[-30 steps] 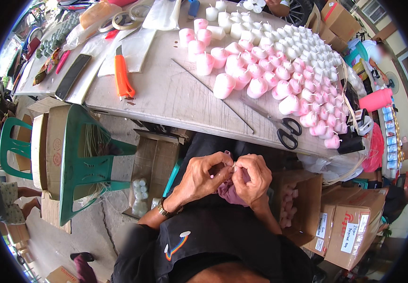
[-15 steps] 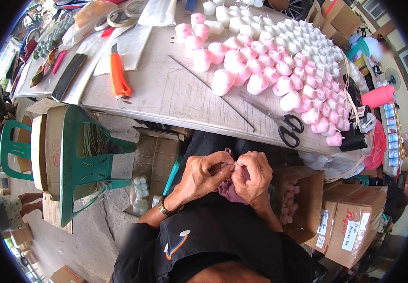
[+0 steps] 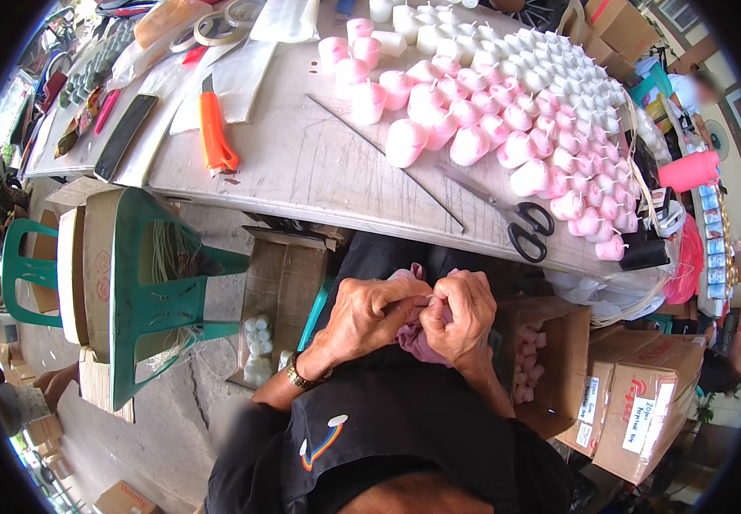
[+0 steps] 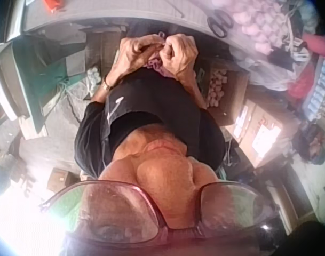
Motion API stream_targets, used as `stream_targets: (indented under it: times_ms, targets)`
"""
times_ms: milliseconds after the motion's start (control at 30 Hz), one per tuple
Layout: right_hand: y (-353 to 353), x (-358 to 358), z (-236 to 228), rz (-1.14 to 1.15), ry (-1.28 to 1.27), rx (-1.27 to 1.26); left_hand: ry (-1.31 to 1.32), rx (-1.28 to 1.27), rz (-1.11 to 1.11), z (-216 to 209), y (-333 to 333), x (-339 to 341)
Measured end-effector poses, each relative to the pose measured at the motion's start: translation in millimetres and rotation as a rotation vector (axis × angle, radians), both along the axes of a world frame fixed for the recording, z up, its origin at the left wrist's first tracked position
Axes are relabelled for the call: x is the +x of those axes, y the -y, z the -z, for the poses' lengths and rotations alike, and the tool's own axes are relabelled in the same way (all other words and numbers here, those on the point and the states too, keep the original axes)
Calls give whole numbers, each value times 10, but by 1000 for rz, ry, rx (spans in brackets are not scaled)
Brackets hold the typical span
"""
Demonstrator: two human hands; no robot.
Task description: The person inserts wicks into small pink and white candles, trims the wicks with scissors, and wipes the candles with a pink cloth. They repeat this process for multiple candles, placing finished units on the table.
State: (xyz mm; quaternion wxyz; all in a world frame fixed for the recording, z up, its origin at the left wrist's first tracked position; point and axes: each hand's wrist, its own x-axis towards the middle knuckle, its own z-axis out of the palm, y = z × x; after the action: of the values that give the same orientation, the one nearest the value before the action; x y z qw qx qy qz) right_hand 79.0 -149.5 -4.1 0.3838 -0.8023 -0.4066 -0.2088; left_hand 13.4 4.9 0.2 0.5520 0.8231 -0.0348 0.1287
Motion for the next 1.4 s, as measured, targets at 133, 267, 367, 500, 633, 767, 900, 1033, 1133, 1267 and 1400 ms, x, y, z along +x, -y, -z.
stream_targets:
  times_ms: [133, 267, 367, 500, 633, 767, 900, 1033, 1133, 1267, 1400]
  targets:
    - [34, 1, 4, 8, -40, -5, -3, -16, -9, 4, -29, -3]
    - [74, -1, -24, -28, -293, 110, -138, -62, -77, -37, -50, -17]
    - [78, -13, -42, -154, -439, 166, -166, -62, -21, -62, -47, -23]
    - [73, -28, -54, -109, -373, 102, -171, -81, -46, -58, -27, -12]
    - [64, -32, -25, -83, -335, 90, -132, -81, -68, -26, -15, -9]
    - [57, -33, 28, -46, -245, 77, -97, -54, -69, 11, -13, -9]
    - [56, -38, 68, -35, -160, 43, -91, 1, -71, 38, -19, -5]
    - [51, -36, 96, -33, -85, 16, -59, 18, -76, 43, -31, -7]
    - [59, -48, 111, -36, -63, 6, -66, 33, -64, 35, -44, -20]
    - [100, -65, 105, -34, -53, 12, -88, 66, -60, 23, -32, -44]
    - [145, -41, 34, -11, -166, 22, -170, 25, -58, -22, -24, -62]
